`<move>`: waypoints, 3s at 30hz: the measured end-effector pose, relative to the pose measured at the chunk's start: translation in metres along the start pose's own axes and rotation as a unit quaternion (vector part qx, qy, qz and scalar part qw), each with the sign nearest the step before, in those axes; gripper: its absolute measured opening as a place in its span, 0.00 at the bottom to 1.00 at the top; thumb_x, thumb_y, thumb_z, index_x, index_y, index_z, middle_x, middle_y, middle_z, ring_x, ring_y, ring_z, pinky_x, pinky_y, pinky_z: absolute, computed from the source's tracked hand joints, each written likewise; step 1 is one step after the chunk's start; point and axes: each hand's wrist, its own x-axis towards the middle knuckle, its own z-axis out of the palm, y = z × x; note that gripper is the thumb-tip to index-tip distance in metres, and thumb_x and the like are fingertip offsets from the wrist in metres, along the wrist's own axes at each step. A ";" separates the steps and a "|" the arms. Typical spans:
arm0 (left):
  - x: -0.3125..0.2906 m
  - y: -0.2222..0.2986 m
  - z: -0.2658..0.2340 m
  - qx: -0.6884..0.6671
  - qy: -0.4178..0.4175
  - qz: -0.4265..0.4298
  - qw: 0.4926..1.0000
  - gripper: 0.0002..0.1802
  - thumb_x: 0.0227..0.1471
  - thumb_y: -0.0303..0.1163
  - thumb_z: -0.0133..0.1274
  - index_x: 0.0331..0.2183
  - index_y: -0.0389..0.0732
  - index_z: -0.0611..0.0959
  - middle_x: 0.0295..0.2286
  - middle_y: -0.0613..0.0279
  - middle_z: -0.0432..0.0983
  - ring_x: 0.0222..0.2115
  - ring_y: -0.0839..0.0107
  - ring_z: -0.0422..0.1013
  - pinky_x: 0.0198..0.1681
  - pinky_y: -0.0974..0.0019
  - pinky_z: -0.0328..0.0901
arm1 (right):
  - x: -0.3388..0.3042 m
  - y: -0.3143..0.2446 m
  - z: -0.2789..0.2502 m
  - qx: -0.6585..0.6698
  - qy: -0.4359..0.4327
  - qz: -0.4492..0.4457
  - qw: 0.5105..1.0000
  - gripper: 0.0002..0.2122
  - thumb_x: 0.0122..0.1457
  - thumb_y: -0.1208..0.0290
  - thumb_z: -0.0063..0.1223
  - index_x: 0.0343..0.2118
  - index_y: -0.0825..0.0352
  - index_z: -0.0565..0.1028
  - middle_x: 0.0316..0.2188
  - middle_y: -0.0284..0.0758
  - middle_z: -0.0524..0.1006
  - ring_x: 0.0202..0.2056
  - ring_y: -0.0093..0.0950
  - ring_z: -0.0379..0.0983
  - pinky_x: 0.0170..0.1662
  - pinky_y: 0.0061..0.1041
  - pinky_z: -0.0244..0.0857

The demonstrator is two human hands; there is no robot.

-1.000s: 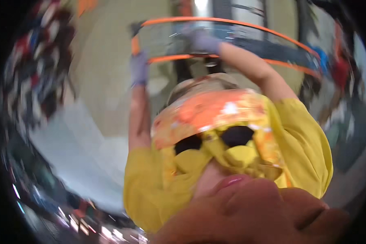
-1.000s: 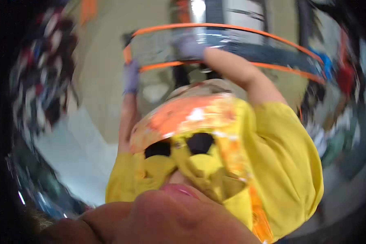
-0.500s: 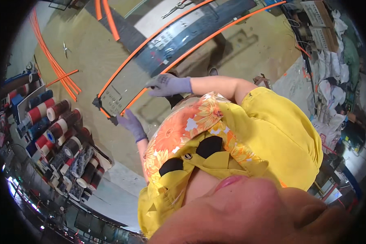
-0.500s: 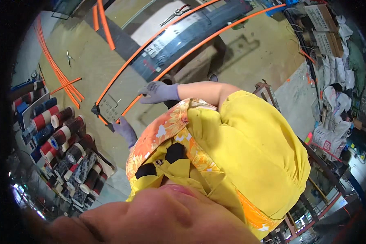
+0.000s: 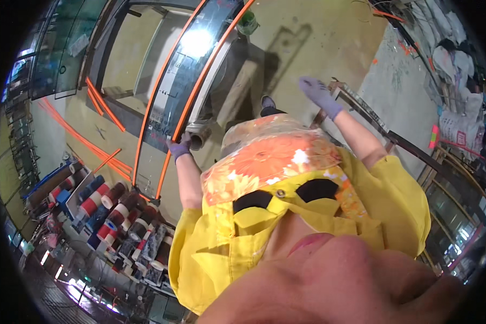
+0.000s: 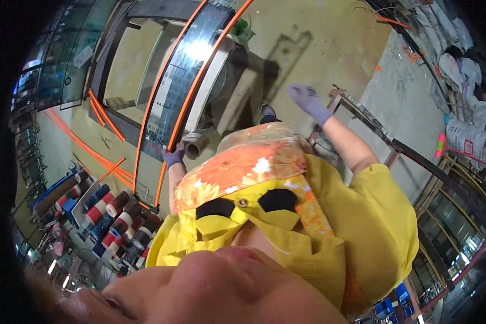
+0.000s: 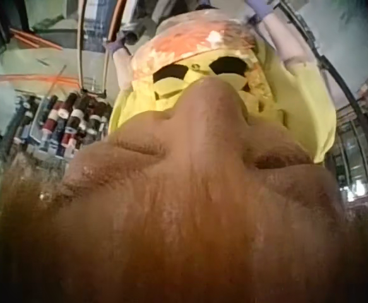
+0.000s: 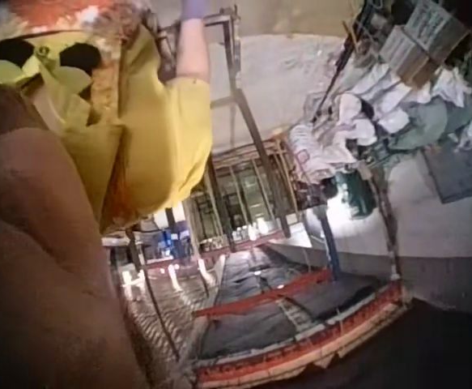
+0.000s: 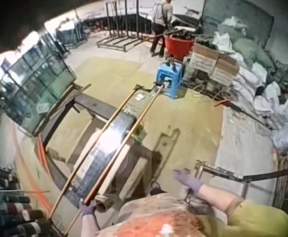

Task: Applying sealant and installing hardware on a large glass panel at a manufacturing station.

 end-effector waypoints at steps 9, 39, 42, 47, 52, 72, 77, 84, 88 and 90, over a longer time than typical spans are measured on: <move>0.014 -0.044 0.021 0.172 -0.004 0.082 0.982 0.21 0.53 0.46 0.39 0.45 0.45 0.71 0.45 0.63 0.66 0.47 0.63 0.62 0.46 0.47 0.59 | 0.018 0.081 -0.009 0.143 -0.001 0.128 0.981 0.18 0.53 0.55 0.44 0.34 0.66 0.75 0.25 0.33 0.74 0.26 0.24 0.70 0.32 0.24 0.63; -0.038 -0.197 0.127 -0.111 0.116 0.074 0.984 0.11 0.52 0.39 0.47 0.40 0.59 0.73 0.32 0.69 0.69 0.26 0.69 0.63 0.23 0.65 0.64 | 0.406 -0.066 -0.113 0.569 -0.089 0.172 0.799 0.12 0.58 0.58 0.46 0.32 0.64 0.68 0.25 0.33 0.69 0.29 0.28 0.69 0.34 0.32 0.69; -0.063 -0.184 0.093 -0.126 0.117 0.108 0.979 0.10 0.51 0.40 0.48 0.38 0.55 0.73 0.30 0.68 0.70 0.24 0.71 0.64 0.21 0.64 0.63 | 0.361 -0.052 -0.096 0.535 -0.076 0.213 0.814 0.12 0.58 0.57 0.45 0.31 0.63 0.68 0.25 0.33 0.69 0.29 0.26 0.69 0.32 0.30 0.69; -0.073 -0.195 0.101 0.202 0.384 0.192 0.880 0.21 0.45 0.40 0.53 0.39 0.38 0.74 0.36 0.52 0.73 0.31 0.60 0.69 0.36 0.61 0.65 | 0.357 -0.118 -0.151 0.328 -0.260 0.137 0.898 0.14 0.58 0.56 0.45 0.33 0.63 0.69 0.22 0.29 0.69 0.24 0.21 0.69 0.28 0.21 0.67; -0.117 -0.202 0.307 0.513 0.346 0.453 0.641 0.29 0.44 0.41 0.54 0.43 0.27 0.70 0.40 0.42 0.68 0.41 0.51 0.65 0.48 0.54 0.58 | 0.403 -0.163 -0.230 0.036 -0.553 0.193 0.809 0.16 0.58 0.55 0.44 0.36 0.65 0.71 0.20 0.26 0.70 0.19 0.17 0.67 0.21 0.15 0.60; -0.058 -0.246 0.413 0.735 0.211 0.452 0.460 0.11 0.47 0.35 0.47 0.34 0.49 0.80 0.26 0.65 0.71 0.38 0.63 0.64 0.47 0.52 0.47 | 0.715 -0.103 0.147 -0.413 -0.622 -0.399 0.532 0.22 0.55 0.53 0.40 0.44 0.66 0.70 0.46 0.42 0.70 0.45 0.42 0.67 0.51 0.34 0.58; -0.059 -0.243 0.421 0.738 0.207 0.425 0.482 0.12 0.48 0.34 0.46 0.34 0.46 0.81 0.26 0.66 0.72 0.42 0.63 0.62 0.54 0.51 0.40 | 0.712 -0.012 0.248 -0.461 -0.614 -0.246 0.592 0.23 0.52 0.53 0.43 0.44 0.66 0.70 0.49 0.46 0.68 0.49 0.43 0.65 0.53 0.33 0.57; -0.059 -0.238 0.423 0.767 0.193 0.379 0.480 0.16 0.52 0.34 0.38 0.35 0.41 0.80 0.35 0.67 0.75 0.45 0.60 0.62 0.56 0.50 0.38 | 0.715 0.039 0.264 -0.368 -0.575 -0.362 0.635 0.20 0.53 0.58 0.42 0.46 0.64 0.71 0.44 0.44 0.71 0.44 0.37 0.68 0.48 0.31 0.60; -0.059 -0.244 0.422 0.748 0.217 0.394 0.487 0.14 0.51 0.34 0.41 0.35 0.44 0.80 0.32 0.66 0.74 0.45 0.61 0.62 0.56 0.50 0.37 | 0.700 -0.011 0.211 -0.301 -0.680 -0.098 0.662 0.17 0.54 0.57 0.43 0.42 0.61 0.74 0.35 0.37 0.73 0.34 0.29 0.69 0.38 0.25 0.62; -0.059 -0.250 0.412 0.736 0.239 0.404 0.488 0.14 0.48 0.35 0.43 0.35 0.45 0.81 0.25 0.66 0.73 0.44 0.63 0.61 0.57 0.51 0.35 | 0.707 -0.076 0.150 -0.265 -0.680 0.055 0.682 0.16 0.54 0.56 0.44 0.39 0.60 0.75 0.30 0.33 0.74 0.28 0.24 0.68 0.32 0.21 0.63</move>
